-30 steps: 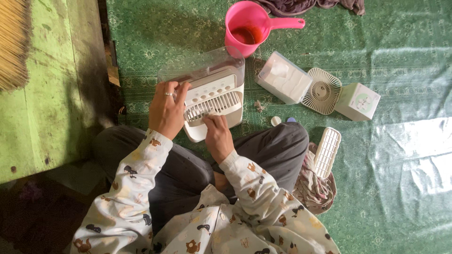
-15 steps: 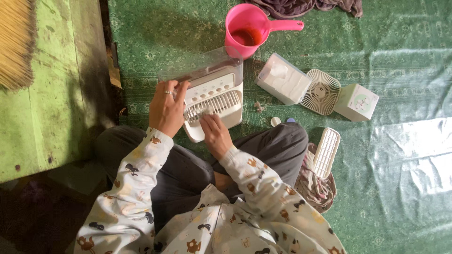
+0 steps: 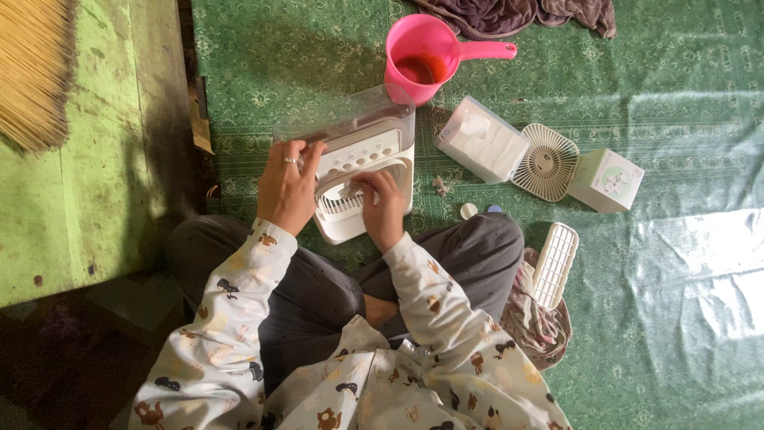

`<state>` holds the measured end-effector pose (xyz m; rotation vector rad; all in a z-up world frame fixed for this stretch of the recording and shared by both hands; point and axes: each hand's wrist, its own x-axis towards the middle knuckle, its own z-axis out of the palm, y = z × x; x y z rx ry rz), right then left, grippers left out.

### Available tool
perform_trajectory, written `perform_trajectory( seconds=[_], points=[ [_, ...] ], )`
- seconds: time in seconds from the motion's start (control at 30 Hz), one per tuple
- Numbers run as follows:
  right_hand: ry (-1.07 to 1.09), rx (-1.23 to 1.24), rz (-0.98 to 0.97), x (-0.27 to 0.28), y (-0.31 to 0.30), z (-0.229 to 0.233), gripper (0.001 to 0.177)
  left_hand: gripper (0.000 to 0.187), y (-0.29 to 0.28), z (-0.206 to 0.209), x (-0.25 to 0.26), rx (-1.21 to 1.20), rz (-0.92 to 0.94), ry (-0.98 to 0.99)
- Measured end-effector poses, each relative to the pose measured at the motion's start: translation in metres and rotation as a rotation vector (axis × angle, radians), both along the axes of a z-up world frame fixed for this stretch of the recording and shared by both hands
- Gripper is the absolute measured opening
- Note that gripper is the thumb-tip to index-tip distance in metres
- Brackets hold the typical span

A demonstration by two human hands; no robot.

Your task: The person assembles a small portable fan by hand. They place the fan blades into the housing, secure them with a central cap, and attach the front grille cover.

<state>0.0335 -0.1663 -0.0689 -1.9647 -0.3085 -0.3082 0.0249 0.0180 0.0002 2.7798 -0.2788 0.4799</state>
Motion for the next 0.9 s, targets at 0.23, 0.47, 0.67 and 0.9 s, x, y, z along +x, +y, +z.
perform_trajectory(
  seconds=[0.23, 0.47, 0.67, 0.9],
  points=[
    [0.627, 0.757, -0.009, -0.005, -0.086, -0.054, 0.01, 0.066, 0.004, -0.014, 0.008, -0.003, 0.011, -0.006],
    [0.308, 0.315, -0.105, -0.013, -0.02, -0.095, 0.016, 0.066, 0.007, -0.013, 0.01, 0.035, 0.023, -0.007],
    [-0.263, -0.133, 0.057, -0.009, 0.048, -0.099, 0.026, 0.067, 0.003, -0.004, 0.005, 0.03, 0.024, 0.018],
    [-0.346, -0.44, 0.236, -0.005, 0.004, -0.161, 0.043, 0.07, 0.004, -0.001, 0.008, -0.013, 0.029, 0.084]
  ],
)
